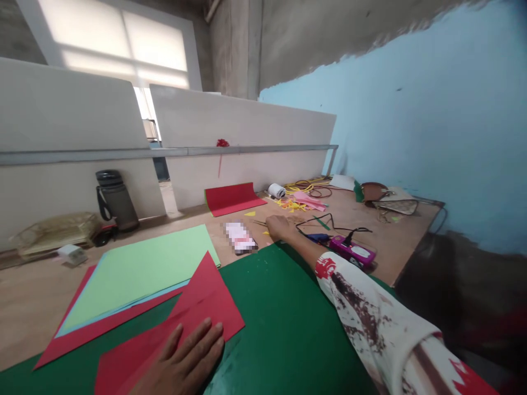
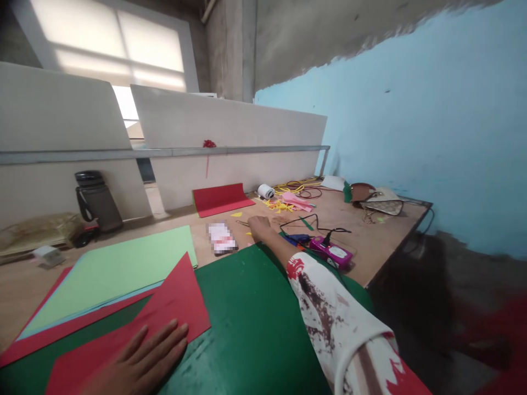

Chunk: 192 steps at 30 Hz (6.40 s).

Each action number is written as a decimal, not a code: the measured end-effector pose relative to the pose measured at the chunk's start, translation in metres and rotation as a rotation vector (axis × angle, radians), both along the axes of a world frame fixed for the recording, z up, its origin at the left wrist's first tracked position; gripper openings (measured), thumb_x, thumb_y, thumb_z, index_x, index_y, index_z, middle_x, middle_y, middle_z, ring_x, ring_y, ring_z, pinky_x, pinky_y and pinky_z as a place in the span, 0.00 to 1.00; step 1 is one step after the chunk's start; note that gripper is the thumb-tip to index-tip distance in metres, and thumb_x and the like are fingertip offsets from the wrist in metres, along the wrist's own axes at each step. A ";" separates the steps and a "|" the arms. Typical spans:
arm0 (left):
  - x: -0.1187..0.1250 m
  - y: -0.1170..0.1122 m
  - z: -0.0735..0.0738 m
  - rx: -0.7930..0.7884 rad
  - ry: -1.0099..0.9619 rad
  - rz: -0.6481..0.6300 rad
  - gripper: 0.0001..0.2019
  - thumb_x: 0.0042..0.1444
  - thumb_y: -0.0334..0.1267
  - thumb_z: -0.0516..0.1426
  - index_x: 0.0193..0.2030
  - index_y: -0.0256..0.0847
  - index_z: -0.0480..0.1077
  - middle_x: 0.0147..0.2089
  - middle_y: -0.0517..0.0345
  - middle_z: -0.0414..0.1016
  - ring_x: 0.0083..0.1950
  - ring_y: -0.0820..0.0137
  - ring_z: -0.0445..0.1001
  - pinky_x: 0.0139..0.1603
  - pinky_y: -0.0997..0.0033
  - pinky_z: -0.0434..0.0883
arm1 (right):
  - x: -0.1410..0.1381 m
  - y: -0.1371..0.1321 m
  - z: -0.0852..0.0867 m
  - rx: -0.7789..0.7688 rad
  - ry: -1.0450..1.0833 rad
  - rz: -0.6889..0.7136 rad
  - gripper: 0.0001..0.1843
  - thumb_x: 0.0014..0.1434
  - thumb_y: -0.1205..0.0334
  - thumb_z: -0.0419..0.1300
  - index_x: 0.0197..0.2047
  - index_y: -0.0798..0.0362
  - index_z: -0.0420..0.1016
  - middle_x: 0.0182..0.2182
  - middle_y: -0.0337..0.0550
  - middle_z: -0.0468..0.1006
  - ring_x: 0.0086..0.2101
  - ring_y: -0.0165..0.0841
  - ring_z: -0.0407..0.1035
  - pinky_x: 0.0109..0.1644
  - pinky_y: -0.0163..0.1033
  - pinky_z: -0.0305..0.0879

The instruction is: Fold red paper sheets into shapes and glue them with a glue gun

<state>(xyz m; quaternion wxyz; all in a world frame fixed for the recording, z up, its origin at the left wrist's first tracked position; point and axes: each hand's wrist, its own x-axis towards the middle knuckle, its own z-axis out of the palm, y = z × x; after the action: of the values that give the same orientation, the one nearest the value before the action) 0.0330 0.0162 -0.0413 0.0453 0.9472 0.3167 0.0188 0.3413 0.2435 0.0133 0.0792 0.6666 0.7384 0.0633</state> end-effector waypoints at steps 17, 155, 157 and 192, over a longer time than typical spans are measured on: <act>-0.014 -0.030 0.022 -0.252 -0.060 0.151 0.38 0.60 0.60 0.45 0.70 0.51 0.30 0.72 0.59 0.30 0.71 0.54 0.33 0.66 0.39 0.37 | -0.028 -0.136 -0.016 0.069 0.698 0.602 0.20 0.61 0.66 0.48 0.51 0.54 0.75 0.36 0.46 0.79 0.36 0.35 0.72 0.39 0.37 0.64; -0.005 0.020 0.007 -0.082 -0.167 0.587 0.21 0.66 0.47 0.40 0.63 0.56 0.60 0.71 0.57 0.46 0.70 0.52 0.41 0.63 0.36 0.42 | -0.035 -0.208 -0.037 -0.110 0.708 0.780 0.16 0.66 0.60 0.46 0.43 0.50 0.76 0.30 0.43 0.72 0.30 0.32 0.67 0.33 0.36 0.61; -0.001 0.022 0.004 -0.088 -0.181 0.616 0.21 0.66 0.47 0.40 0.62 0.56 0.61 0.71 0.58 0.47 0.70 0.50 0.41 0.63 0.36 0.42 | -0.034 -0.204 -0.036 -0.095 0.723 0.772 0.16 0.65 0.60 0.46 0.43 0.50 0.76 0.30 0.43 0.72 0.30 0.33 0.68 0.33 0.36 0.62; -0.024 0.034 0.020 -0.190 -0.049 0.128 0.23 0.68 0.45 0.37 0.69 0.56 0.42 0.71 0.67 0.39 0.71 0.62 0.37 0.68 0.47 0.35 | -0.014 -0.180 -0.038 -0.083 0.795 0.778 0.15 0.64 0.62 0.49 0.43 0.52 0.77 0.33 0.45 0.75 0.34 0.33 0.69 0.37 0.37 0.63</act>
<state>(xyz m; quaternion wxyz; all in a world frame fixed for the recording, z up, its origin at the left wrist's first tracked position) 0.0089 0.0505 -0.0216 0.1411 0.9158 0.3757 0.0146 0.3276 0.0639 -0.0244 -0.2083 0.3137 0.9051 -0.1976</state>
